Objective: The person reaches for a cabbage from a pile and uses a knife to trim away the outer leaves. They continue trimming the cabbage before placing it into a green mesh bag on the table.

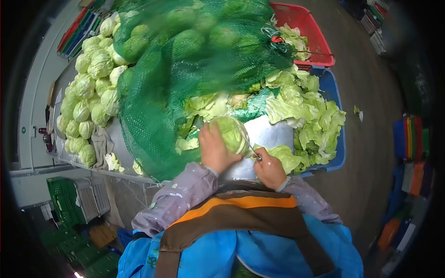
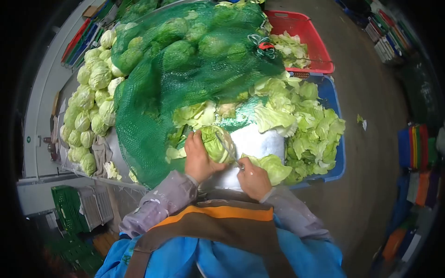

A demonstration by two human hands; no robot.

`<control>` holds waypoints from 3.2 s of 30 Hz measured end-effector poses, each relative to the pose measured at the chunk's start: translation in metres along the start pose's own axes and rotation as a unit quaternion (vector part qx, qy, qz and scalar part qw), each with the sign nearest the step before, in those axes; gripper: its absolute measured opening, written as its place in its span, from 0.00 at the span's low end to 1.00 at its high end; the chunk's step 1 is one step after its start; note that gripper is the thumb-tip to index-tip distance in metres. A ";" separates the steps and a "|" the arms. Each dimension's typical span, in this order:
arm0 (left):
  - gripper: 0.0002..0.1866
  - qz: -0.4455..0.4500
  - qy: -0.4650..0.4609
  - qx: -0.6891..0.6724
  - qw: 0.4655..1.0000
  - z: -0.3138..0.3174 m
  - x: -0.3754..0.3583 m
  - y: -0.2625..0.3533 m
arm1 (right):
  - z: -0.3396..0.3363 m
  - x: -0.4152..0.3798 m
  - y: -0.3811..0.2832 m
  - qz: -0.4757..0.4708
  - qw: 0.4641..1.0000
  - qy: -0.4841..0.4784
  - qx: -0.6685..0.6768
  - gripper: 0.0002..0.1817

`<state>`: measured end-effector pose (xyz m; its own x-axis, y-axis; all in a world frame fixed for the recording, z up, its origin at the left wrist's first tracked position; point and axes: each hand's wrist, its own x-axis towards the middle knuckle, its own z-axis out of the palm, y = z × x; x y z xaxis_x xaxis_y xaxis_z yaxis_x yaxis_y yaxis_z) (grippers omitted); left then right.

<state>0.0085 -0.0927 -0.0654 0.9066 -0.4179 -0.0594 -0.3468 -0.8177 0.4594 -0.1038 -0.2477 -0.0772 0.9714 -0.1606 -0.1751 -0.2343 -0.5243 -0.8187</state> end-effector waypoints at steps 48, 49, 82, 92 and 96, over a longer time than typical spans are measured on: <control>0.61 0.050 -0.118 -0.271 0.954 -0.013 0.035 -0.039 | -0.034 0.056 -0.022 -0.116 0.970 -0.058 -0.204 0.26; 0.64 0.005 -0.162 -0.257 0.953 -0.015 0.040 -0.037 | -0.035 0.058 -0.024 -0.104 0.964 -0.080 -0.229 0.26; 0.55 -0.110 -0.159 -0.280 0.940 -0.006 0.007 -0.027 | -0.008 0.031 -0.018 -0.050 0.974 -0.062 -0.211 0.25; 0.60 -0.080 -0.106 -0.349 0.928 -0.007 -0.003 -0.011 | -0.020 0.059 -0.033 -0.119 0.982 0.065 -0.131 0.23; 0.62 -0.076 -0.078 -0.247 0.963 -0.002 -0.019 -0.010 | -0.018 0.092 -0.010 -0.072 0.951 -0.005 -0.302 0.10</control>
<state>-0.0047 -0.0759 -0.0676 0.8775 -0.3941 -0.2731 -0.0218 -0.6017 0.7984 -0.0125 -0.2718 -0.0751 0.9946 -0.0451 -0.0932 -0.0767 -0.9253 -0.3713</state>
